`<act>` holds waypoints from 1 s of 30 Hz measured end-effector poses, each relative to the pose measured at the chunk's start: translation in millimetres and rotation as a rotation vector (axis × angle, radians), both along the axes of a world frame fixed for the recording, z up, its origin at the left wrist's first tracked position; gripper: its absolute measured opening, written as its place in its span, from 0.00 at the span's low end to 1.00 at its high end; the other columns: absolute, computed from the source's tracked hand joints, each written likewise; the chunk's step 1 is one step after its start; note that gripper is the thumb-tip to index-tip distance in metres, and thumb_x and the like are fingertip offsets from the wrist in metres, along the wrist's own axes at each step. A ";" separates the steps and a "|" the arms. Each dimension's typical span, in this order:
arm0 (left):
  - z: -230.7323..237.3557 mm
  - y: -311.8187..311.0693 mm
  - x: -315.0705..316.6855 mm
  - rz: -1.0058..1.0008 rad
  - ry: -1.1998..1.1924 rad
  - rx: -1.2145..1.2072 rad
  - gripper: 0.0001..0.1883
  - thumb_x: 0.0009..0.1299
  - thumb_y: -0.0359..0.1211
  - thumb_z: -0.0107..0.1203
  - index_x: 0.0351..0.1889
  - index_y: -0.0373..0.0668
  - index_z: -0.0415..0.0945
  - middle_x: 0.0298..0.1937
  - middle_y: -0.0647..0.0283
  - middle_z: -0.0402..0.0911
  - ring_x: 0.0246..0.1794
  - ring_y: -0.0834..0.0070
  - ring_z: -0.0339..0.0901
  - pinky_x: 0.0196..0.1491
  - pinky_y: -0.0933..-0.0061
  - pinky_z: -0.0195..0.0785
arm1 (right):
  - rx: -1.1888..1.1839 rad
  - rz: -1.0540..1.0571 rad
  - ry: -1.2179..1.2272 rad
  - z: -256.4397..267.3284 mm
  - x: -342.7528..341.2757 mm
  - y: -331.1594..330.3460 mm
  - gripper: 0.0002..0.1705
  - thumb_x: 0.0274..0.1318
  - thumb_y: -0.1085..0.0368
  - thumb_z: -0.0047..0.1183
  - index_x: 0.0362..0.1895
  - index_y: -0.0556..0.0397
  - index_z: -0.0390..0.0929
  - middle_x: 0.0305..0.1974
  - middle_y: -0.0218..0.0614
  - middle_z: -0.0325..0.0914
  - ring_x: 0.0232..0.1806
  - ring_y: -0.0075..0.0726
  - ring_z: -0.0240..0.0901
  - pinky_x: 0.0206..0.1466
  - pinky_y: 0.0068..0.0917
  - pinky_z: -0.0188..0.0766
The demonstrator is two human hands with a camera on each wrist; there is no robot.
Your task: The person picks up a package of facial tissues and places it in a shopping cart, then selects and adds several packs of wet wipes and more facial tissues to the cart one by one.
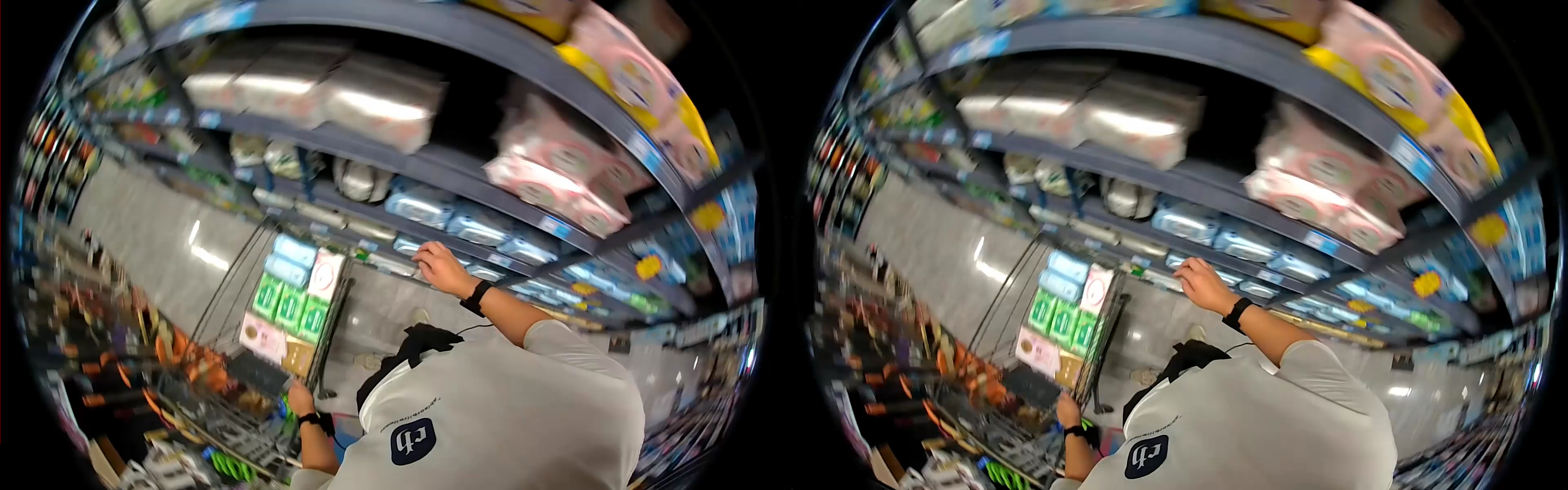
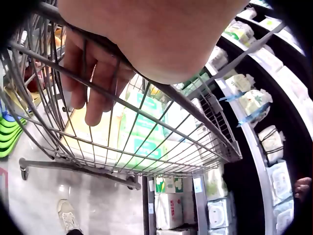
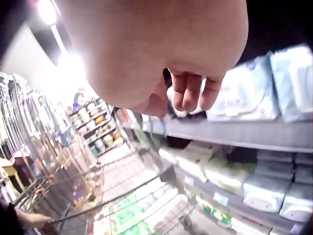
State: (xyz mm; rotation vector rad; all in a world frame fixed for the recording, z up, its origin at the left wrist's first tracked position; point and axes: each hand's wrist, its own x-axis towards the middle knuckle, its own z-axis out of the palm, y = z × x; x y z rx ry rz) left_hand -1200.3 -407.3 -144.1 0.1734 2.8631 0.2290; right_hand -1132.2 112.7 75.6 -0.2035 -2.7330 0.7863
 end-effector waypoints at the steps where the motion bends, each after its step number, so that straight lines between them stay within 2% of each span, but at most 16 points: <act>1: -8.3 -5.6 -3.3 -0.079 0.022 -0.074 0.24 0.77 0.42 0.32 0.32 0.36 0.76 0.35 0.43 0.81 0.34 0.44 0.78 0.35 0.46 0.71 | 0.010 -0.055 0.084 19.7 14.2 10.7 0.09 0.53 0.72 0.51 0.40 0.55 0.79 0.44 0.40 0.72 0.50 0.48 0.68 0.55 0.38 0.65; 3: -3.9 -4.2 -17.0 0.238 -0.255 0.203 0.28 0.77 0.44 0.30 0.40 0.31 0.77 0.41 0.38 0.79 0.44 0.39 0.74 0.46 0.46 0.66 | 0.064 -0.186 0.254 55.2 46.6 31.9 0.11 0.52 0.74 0.52 0.41 0.55 0.78 0.41 0.41 0.72 0.46 0.48 0.70 0.51 0.38 0.68; 5: 32.6 21.4 -12.6 0.259 -0.160 0.202 0.27 0.76 0.42 0.31 0.41 0.28 0.77 0.42 0.36 0.79 0.47 0.39 0.73 0.50 0.47 0.65 | 0.078 -0.324 0.398 92.3 82.2 54.7 0.12 0.51 0.76 0.52 0.42 0.55 0.78 0.40 0.42 0.72 0.44 0.48 0.71 0.47 0.37 0.70; 8: 38.9 48.0 -22.4 -0.010 -0.007 0.047 0.25 0.75 0.42 0.35 0.40 0.28 0.76 0.42 0.36 0.79 0.46 0.40 0.74 0.50 0.47 0.65 | 0.154 -0.533 0.583 139.5 136.1 87.5 0.12 0.51 0.77 0.52 0.42 0.56 0.78 0.38 0.43 0.72 0.41 0.48 0.72 0.44 0.34 0.70; 10: 78.0 112.1 -35.5 -0.025 -0.039 0.138 0.20 0.71 0.39 0.44 0.44 0.28 0.74 0.45 0.37 0.78 0.46 0.40 0.73 0.48 0.46 0.65 | 0.248 -0.619 0.701 165.2 161.5 112.2 0.12 0.53 0.76 0.52 0.44 0.60 0.76 0.40 0.46 0.73 0.40 0.48 0.72 0.44 0.34 0.70; 13: 112.5 238.7 -53.9 -0.204 0.030 0.719 0.13 0.67 0.27 0.52 0.47 0.28 0.71 0.49 0.41 0.76 0.51 0.50 0.73 0.56 0.57 0.64 | 0.221 -0.593 0.791 210.5 175.5 142.1 0.17 0.53 0.71 0.56 0.48 0.63 0.72 0.39 0.48 0.72 0.40 0.50 0.71 0.45 0.37 0.69; 14: 169.5 298.4 -43.9 -0.288 0.068 0.726 0.15 0.69 0.28 0.53 0.50 0.28 0.70 0.50 0.46 0.76 0.51 0.55 0.74 0.56 0.60 0.65 | 0.181 -0.656 0.726 216.1 174.1 150.3 0.22 0.54 0.66 0.57 0.51 0.63 0.70 0.41 0.50 0.73 0.42 0.53 0.72 0.47 0.38 0.69; 16: 243.4 392.2 -32.3 -0.484 -0.043 1.122 0.16 0.71 0.30 0.53 0.54 0.33 0.71 0.50 0.51 0.77 0.50 0.65 0.74 0.54 0.68 0.66 | 0.134 -0.699 0.656 228.8 164.3 166.4 0.28 0.54 0.60 0.59 0.55 0.64 0.68 0.44 0.53 0.74 0.44 0.57 0.73 0.49 0.40 0.69; 17: 289.4 432.5 -20.5 -0.622 0.130 1.111 0.17 0.70 0.31 0.54 0.56 0.35 0.71 0.52 0.53 0.76 0.51 0.66 0.74 0.55 0.69 0.66 | 0.040 -0.633 0.612 237.9 155.2 175.2 0.34 0.53 0.54 0.59 0.57 0.64 0.66 0.48 0.57 0.73 0.48 0.58 0.72 0.52 0.40 0.69; 20: 397.5 520.8 5.6 -0.805 0.144 1.349 0.31 0.69 0.34 0.58 0.67 0.37 0.59 0.63 0.52 0.67 0.64 0.64 0.65 0.63 0.62 0.62 | -0.150 -0.564 0.512 238.7 135.4 193.5 0.43 0.51 0.44 0.60 0.61 0.64 0.64 0.53 0.64 0.71 0.53 0.61 0.72 0.55 0.40 0.68; 22: 411.9 578.3 -9.9 -0.848 0.148 1.452 0.40 0.66 0.38 0.63 0.70 0.35 0.53 0.66 0.49 0.65 0.65 0.60 0.65 0.63 0.62 0.62 | -0.244 -0.567 0.458 243.4 128.3 192.9 0.47 0.49 0.41 0.60 0.62 0.64 0.63 0.54 0.66 0.70 0.55 0.61 0.72 0.57 0.39 0.68; 23: 434.4 591.0 -7.1 -0.884 0.022 1.400 0.40 0.64 0.44 0.64 0.68 0.34 0.56 0.62 0.46 0.69 0.61 0.56 0.70 0.59 0.62 0.65 | -0.257 -0.629 0.314 250.2 127.9 188.8 0.48 0.48 0.40 0.60 0.62 0.64 0.63 0.53 0.65 0.72 0.54 0.60 0.72 0.56 0.39 0.68; 24: 431.0 606.2 -19.7 -0.900 0.186 1.190 0.38 0.64 0.49 0.62 0.64 0.34 0.60 0.56 0.44 0.74 0.56 0.53 0.73 0.54 0.61 0.67 | -0.268 -0.692 0.167 254.3 127.8 185.3 0.49 0.48 0.38 0.60 0.62 0.63 0.62 0.51 0.64 0.73 0.53 0.60 0.73 0.55 0.39 0.69; 25: 436.9 610.5 -16.5 -0.890 0.226 1.236 0.38 0.63 0.53 0.61 0.60 0.35 0.62 0.50 0.41 0.76 0.54 0.50 0.73 0.53 0.60 0.66 | -0.266 -0.688 0.169 256.6 126.6 185.5 0.49 0.48 0.38 0.60 0.62 0.63 0.62 0.51 0.64 0.73 0.53 0.60 0.73 0.55 0.39 0.69; 28: 443.3 598.1 -8.1 -0.868 0.254 1.220 0.38 0.62 0.55 0.61 0.57 0.34 0.64 0.50 0.43 0.74 0.53 0.52 0.73 0.54 0.60 0.66 | -0.318 -0.730 0.060 254.7 127.4 181.6 0.48 0.47 0.40 0.62 0.61 0.63 0.64 0.48 0.60 0.77 0.50 0.60 0.75 0.53 0.40 0.70; 30: 446.1 584.8 -1.6 -0.889 0.253 1.319 0.40 0.60 0.55 0.64 0.57 0.34 0.61 0.50 0.48 0.72 0.53 0.57 0.73 0.55 0.61 0.66 | -0.224 -0.592 0.540 242.6 128.0 176.3 0.45 0.45 0.45 0.67 0.59 0.62 0.64 0.49 0.56 0.76 0.51 0.55 0.75 0.53 0.40 0.70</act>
